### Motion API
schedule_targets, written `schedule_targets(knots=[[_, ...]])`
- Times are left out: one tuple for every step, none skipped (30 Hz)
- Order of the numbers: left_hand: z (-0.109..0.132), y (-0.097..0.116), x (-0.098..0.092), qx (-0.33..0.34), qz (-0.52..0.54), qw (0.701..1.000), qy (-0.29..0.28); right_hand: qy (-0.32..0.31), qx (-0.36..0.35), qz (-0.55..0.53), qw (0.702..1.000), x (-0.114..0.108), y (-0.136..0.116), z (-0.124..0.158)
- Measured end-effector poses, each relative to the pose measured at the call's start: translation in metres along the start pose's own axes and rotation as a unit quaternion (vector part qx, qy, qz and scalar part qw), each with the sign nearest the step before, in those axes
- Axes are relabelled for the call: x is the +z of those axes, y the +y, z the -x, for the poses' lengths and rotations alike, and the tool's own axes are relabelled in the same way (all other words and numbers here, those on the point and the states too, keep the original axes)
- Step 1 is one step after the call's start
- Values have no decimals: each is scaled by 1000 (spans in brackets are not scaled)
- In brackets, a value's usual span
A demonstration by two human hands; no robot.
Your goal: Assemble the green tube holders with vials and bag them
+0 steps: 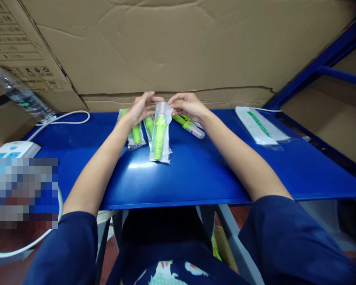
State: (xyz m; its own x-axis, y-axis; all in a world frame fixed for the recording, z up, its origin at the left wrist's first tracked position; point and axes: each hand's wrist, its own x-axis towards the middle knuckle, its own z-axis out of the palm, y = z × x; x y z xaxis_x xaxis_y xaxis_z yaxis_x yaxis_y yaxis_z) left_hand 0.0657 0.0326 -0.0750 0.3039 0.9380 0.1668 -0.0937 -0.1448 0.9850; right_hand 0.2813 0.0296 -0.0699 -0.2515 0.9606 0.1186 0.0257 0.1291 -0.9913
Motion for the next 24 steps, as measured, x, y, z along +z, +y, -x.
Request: schedule_targets(knots=[[0, 1, 1, -2, 0, 1000, 11, -4, 4, -5, 1000, 0, 0, 0], [0, 1, 2, -2, -7, 1000, 21, -9, 7, -8, 1000, 0, 0, 0], [0, 0, 3, 0, -19, 999, 29, -14, 10, -11, 1000, 1, 0, 0], [0, 0, 4, 3, -31, 999, 35, -19, 13, -12, 1000, 0, -1, 0], [-1, -1, 3, 5, -42, 998, 38, -24, 15, -13, 1000, 0, -1, 0], [-1, -2, 3, 3, -49, 998, 36, -29, 15, -15, 999, 0, -1, 0], [-1, -3, 2, -6, -52, 998, 30, -33, 15, -18, 999, 0, -2, 0], [-1, -3, 1, -20, -54, 998, 17, -37, 15, -21, 999, 0, -2, 0], [-1, -3, 0, -36, -57, 998, -2, -42, 16, -22, 999, 0, -3, 0], [-1, -3, -1, -53, -61, 997, -21, -47, 20, -20, 999, -1, -5, 1], [0, -3, -1, -67, -65, 995, -37, -50, 27, -15, 998, -1, -6, 2], [1, -3, -1, -77, -70, 994, -46, -53, 34, -8, 998, -1, -8, 3], [1, -2, -1, -83, -75, 993, -48, -55, 41, -1, 998, -1, -9, 3], [2, -2, 0, -86, -81, 992, -46, -58, 45, 6, 997, -2, -11, 4], [3, -2, 1, -87, -86, 992, -44, -61, 47, 10, 997, -2, -12, 4], [3, -1, 1, -87, -90, 991, -43, -64, 46, 14, 997, -3, -13, 4], [4, -1, 2, -85, -93, 991, -43, -65, 43, 17, 997, -3, -13, 4], [4, -1, 2, -83, -95, 991, -43, -64, 39, 21, 997, -4, -13, 4], [4, -1, 3, -80, -95, 991, -44, -65, 37, 27, 997, -4, -13, 4], [4, 0, 3, -76, -94, 992, -45, -69, 39, 35, 996, -3, -12, 5], [5, 0, 4, -72, -91, 992, -47, -80, 47, 44, 995, -2, -12, 6], [5, 0, 4, -67, -86, 993, -50, -97, 59, 54, 992, -1, -11, 7], [5, 1, 5, -64, -81, 993, -52, -118, 74, 62, 988, 0, -11, 8], [6, 1, 5, -61, -77, 994, -55, -138, 86, 67, 984, 1, -10, 9]])
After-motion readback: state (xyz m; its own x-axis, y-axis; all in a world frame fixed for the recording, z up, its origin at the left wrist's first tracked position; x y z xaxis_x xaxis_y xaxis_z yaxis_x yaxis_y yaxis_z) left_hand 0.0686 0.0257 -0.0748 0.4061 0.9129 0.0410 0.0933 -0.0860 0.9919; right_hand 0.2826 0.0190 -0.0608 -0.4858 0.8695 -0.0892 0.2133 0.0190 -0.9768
